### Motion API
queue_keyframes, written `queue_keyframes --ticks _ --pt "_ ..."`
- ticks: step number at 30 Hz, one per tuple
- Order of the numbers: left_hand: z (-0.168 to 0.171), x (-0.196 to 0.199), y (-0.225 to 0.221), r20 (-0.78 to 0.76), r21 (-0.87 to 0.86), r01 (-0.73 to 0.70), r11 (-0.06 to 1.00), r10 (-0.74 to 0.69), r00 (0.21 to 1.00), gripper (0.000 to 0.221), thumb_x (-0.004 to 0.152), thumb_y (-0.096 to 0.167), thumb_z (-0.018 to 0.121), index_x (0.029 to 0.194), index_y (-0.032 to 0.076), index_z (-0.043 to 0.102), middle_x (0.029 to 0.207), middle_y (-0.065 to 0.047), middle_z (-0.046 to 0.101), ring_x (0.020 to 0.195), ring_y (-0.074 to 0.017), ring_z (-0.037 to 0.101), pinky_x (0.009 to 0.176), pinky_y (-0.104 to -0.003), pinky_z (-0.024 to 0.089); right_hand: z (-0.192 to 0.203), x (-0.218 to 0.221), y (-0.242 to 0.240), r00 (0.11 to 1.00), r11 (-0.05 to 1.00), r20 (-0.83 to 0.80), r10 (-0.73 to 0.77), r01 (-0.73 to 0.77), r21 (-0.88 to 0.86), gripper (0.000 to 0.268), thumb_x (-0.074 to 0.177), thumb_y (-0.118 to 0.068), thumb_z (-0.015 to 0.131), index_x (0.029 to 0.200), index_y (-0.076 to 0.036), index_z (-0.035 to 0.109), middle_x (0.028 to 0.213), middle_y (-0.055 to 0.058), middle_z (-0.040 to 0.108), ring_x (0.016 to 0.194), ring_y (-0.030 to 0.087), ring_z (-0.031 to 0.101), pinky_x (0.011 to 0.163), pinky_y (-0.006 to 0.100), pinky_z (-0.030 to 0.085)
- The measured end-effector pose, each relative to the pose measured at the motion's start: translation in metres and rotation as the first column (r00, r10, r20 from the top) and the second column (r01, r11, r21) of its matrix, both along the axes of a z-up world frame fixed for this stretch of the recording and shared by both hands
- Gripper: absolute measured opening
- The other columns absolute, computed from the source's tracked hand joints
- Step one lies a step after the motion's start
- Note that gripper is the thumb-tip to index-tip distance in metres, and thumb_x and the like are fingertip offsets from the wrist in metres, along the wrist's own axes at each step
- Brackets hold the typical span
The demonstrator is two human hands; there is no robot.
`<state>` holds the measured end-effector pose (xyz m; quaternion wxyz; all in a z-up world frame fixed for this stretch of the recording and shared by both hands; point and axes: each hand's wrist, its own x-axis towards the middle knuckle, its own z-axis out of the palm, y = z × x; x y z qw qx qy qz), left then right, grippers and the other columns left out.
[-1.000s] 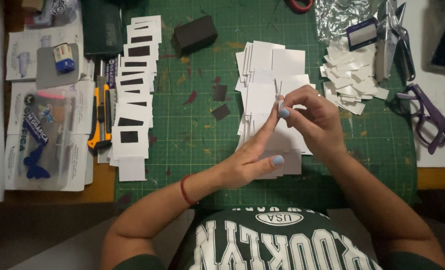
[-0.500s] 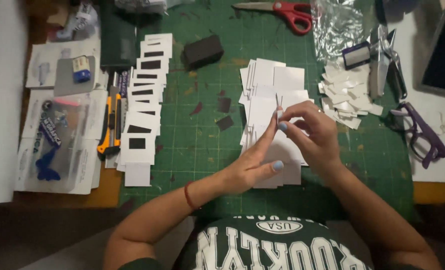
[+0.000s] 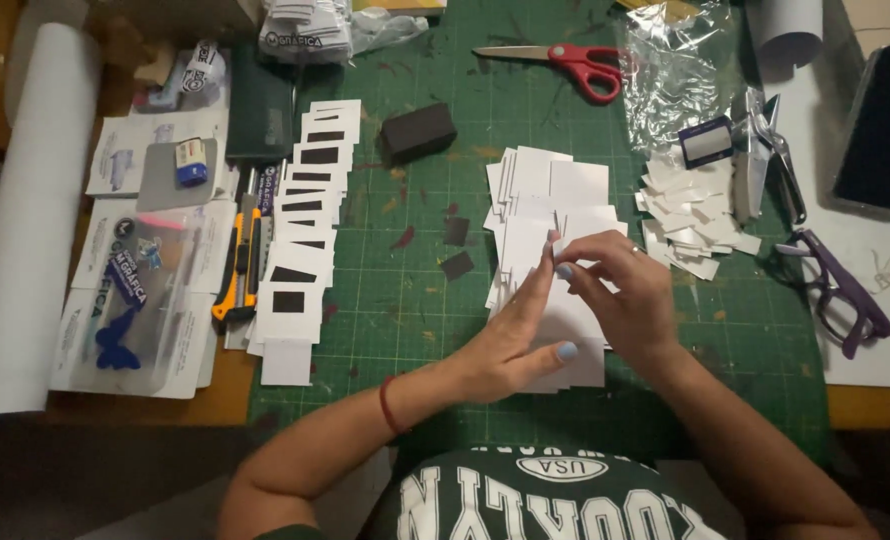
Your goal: Assembling small white paper frames by attaching black adhesive strips to them on a cutting mat.
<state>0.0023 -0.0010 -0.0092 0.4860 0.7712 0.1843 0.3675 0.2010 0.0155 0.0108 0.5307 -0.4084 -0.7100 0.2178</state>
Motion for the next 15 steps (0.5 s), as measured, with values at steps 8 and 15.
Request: queue_keyframes --ticks 8,15 --pt "0.0037 -0.0001 0.0005 -0.006 0.01 -0.01 1.0 0.01 1.0 0.1 0.111 0.053 0.046 0.172 0.0 -0.013 0.181 -0.03 -0.008 0.168 -0.0478 0.001 0.135 -0.065 -0.002 0.0024 0.0001 -0.0006 1.0 1.0 -0.018 0.0 -0.001 -0.022 0.011 0.094 0.009 0.079 0.104 0.004 0.08 0.093 0.015 0.077 0.071 0.027 0.076 0.059 0.035 0.067" --pt "-0.002 0.0018 -0.0005 -0.056 0.08 -0.05 0.995 0.055 0.997 0.099 0.111 0.052 0.046 0.173 0.002 -0.014 0.182 -0.029 -0.006 0.169 -0.047 0.004 0.136 -0.065 0.0 0.0043 -0.0024 -0.0023 0.997 0.998 0.055 -0.054 0.053 0.021 0.018 0.09 0.011 0.083 0.105 0.002 0.082 0.093 0.014 0.079 0.076 0.029 0.077 0.059 0.036 0.066"
